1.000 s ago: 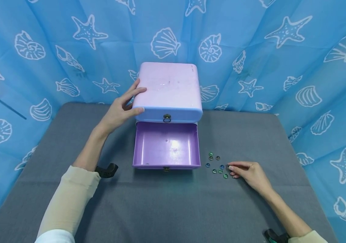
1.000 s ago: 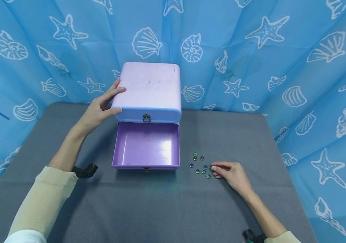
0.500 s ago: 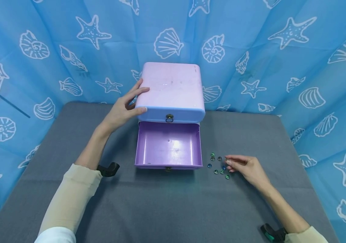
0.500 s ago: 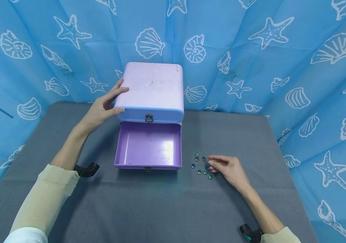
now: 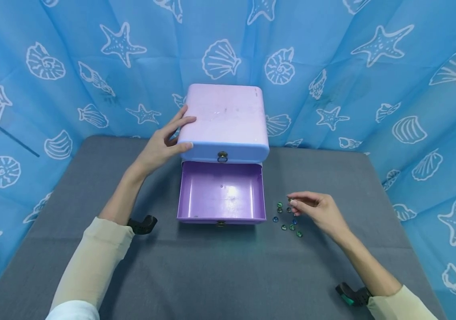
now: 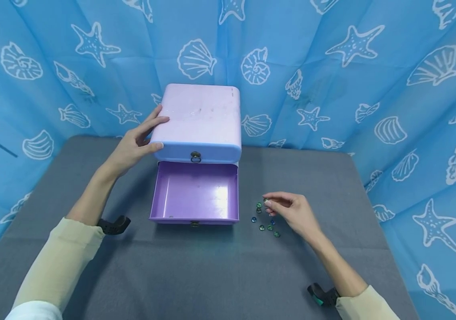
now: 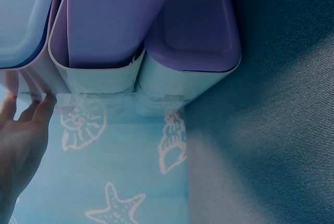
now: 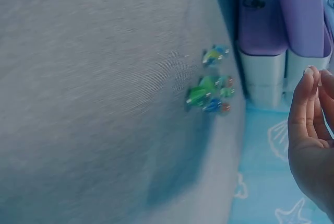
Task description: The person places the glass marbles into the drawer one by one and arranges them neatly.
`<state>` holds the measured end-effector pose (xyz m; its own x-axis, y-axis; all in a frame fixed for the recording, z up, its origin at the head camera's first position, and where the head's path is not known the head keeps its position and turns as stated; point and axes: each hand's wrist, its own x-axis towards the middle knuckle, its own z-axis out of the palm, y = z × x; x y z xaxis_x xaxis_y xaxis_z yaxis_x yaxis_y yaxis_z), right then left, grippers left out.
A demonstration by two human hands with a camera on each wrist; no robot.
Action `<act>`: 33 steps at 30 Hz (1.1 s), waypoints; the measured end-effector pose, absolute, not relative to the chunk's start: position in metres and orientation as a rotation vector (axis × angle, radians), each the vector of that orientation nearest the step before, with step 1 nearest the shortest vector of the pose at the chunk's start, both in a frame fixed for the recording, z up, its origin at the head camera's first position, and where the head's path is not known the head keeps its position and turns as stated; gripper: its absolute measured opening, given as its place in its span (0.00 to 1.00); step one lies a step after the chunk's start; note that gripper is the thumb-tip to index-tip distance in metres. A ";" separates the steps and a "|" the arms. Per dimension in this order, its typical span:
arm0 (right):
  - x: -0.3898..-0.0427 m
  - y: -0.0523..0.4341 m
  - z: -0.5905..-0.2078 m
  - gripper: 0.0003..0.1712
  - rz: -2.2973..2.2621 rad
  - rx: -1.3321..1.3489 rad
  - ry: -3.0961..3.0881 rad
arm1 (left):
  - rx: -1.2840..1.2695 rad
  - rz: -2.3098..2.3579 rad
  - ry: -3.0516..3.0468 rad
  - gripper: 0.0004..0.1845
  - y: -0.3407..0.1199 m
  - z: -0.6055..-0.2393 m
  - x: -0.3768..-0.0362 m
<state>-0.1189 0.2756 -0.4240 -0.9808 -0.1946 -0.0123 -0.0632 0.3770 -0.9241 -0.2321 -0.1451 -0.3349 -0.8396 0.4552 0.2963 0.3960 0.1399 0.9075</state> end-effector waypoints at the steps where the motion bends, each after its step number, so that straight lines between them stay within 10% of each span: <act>1: -0.120 0.274 -0.423 0.18 -1.684 -0.242 2.500 | 0.870 1.831 2.334 0.31 -0.145 -0.335 -0.232; 33: -0.155 0.212 -0.379 0.15 -1.748 -0.508 2.374 | 0.870 1.841 2.324 0.32 -0.146 -0.337 -0.231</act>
